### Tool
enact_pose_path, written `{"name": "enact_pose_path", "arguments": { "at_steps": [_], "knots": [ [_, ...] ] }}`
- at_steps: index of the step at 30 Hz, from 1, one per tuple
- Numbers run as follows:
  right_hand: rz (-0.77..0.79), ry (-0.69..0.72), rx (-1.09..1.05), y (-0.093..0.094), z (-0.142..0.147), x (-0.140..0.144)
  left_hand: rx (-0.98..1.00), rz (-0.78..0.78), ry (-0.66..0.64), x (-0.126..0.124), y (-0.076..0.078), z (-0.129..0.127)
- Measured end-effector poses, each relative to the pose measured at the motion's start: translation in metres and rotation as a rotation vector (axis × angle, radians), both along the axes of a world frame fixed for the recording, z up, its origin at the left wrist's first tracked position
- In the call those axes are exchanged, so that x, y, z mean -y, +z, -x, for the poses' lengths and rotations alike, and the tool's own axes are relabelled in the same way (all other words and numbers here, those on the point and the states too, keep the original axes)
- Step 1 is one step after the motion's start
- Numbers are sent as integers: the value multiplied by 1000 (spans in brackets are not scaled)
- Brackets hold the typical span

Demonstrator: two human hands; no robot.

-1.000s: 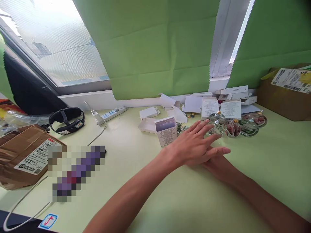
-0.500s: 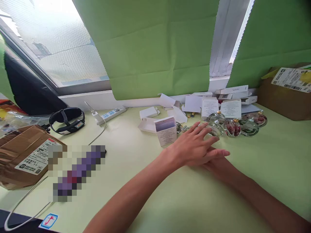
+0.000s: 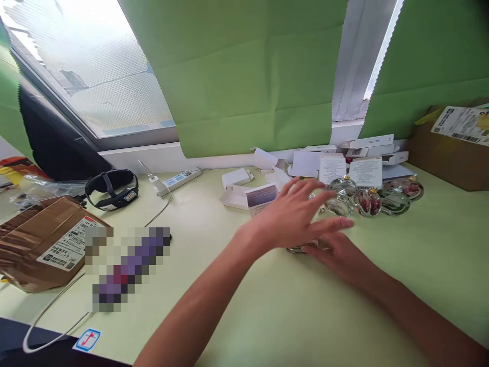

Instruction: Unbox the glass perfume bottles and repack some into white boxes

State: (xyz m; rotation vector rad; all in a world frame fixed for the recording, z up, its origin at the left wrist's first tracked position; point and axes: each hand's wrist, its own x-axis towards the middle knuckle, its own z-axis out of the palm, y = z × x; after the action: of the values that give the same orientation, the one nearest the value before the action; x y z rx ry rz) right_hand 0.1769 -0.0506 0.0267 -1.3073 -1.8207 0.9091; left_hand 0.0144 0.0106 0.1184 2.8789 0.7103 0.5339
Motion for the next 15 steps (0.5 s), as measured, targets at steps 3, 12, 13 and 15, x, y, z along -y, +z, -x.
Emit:
{"name": "enact_pose_path", "arguments": {
  "at_steps": [3, 12, 13, 15],
  "knots": [
    [3, -30, 51, -3, -5, 0, 123, -87, 153, -5, 7, 31],
    [-85, -166, -21, 24, -20, -10, 281, -117, 463, -6, -65, 104],
    [-78, -179, -39, 35, -19, -12, 285, -91, 457, -8, -69, 106],
    [-85, -194, -24, 60, -16, -19, 311, -16, 433, -14, -76, 106]
  ]
}}
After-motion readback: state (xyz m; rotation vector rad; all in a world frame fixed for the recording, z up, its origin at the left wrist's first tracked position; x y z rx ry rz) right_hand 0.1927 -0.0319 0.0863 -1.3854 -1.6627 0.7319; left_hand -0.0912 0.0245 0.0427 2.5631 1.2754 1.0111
